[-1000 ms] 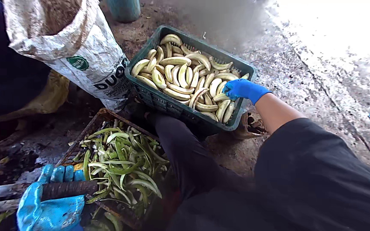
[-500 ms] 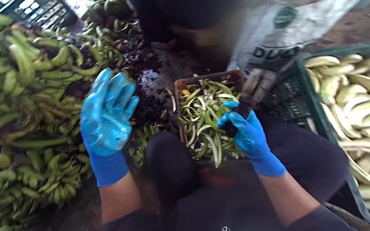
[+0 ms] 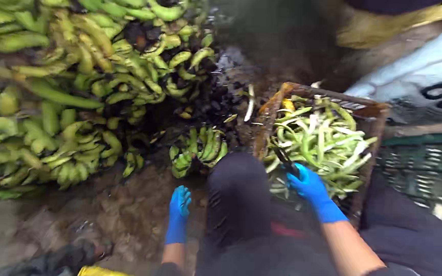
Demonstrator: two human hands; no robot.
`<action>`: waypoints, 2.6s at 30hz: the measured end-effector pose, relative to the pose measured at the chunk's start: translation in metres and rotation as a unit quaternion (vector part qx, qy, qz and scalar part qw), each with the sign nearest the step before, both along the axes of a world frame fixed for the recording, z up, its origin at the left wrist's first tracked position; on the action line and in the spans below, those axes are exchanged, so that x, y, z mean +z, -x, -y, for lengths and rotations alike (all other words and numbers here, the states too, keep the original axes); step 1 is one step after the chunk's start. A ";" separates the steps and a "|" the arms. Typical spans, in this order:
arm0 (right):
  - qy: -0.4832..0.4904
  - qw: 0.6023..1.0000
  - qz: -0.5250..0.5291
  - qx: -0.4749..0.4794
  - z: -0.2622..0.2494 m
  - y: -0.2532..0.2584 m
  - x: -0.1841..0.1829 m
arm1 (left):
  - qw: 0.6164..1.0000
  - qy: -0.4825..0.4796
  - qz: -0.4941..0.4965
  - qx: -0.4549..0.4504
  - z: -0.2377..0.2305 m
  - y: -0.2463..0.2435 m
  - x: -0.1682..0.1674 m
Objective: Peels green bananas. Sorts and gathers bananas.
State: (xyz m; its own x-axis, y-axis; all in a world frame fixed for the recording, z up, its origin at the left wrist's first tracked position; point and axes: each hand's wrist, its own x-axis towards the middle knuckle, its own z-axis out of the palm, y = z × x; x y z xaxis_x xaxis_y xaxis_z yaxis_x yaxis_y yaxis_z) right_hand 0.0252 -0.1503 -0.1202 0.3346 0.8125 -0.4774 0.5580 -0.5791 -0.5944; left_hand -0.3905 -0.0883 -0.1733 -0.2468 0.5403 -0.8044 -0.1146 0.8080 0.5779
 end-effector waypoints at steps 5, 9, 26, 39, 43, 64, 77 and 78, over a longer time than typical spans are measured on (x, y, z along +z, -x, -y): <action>0.020 0.998 -0.044 -0.027 -0.026 -0.030 0.009 | 0.990 -0.093 -0.013 -0.103 -0.044 0.005 0.007; 0.027 0.997 -0.073 -0.026 -0.038 -0.053 0.006 | 0.987 -0.095 -0.037 -0.127 -0.058 0.012 0.010; -0.004 0.975 -0.208 -0.078 -0.073 -0.102 -0.004 | 0.843 -0.136 -0.311 -0.418 -0.064 0.005 0.006; -0.060 0.960 -0.272 -0.001 -0.021 -0.084 0.037 | 0.656 -0.109 -0.328 -0.671 -0.134 -0.054 -0.040; -0.088 0.968 -0.236 0.009 -0.015 -0.072 0.050 | 0.650 -0.117 -0.322 -0.678 -0.133 -0.051 -0.037; -0.165 0.875 -0.450 -0.070 -0.026 -0.052 0.061 | 0.790 -0.208 -0.141 -0.559 -0.258 -0.062 0.012; -0.204 0.769 -0.600 -0.085 -0.025 -0.058 0.036 | 0.697 -0.361 -0.254 -0.565 -0.080 -0.051 -0.007; -0.209 0.770 -0.596 -0.092 -0.024 -0.057 0.037 | 0.692 -0.368 -0.239 -0.574 -0.081 -0.066 -0.011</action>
State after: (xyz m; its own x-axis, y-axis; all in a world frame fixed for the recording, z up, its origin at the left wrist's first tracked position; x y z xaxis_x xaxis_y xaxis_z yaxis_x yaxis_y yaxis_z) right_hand 0.0820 -0.1268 -0.0829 -0.0110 0.9696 -0.2444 -0.5965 -0.2025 -0.7766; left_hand -0.3247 -0.0072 -0.1848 0.5412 0.8209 -0.1823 0.7044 -0.3241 0.6315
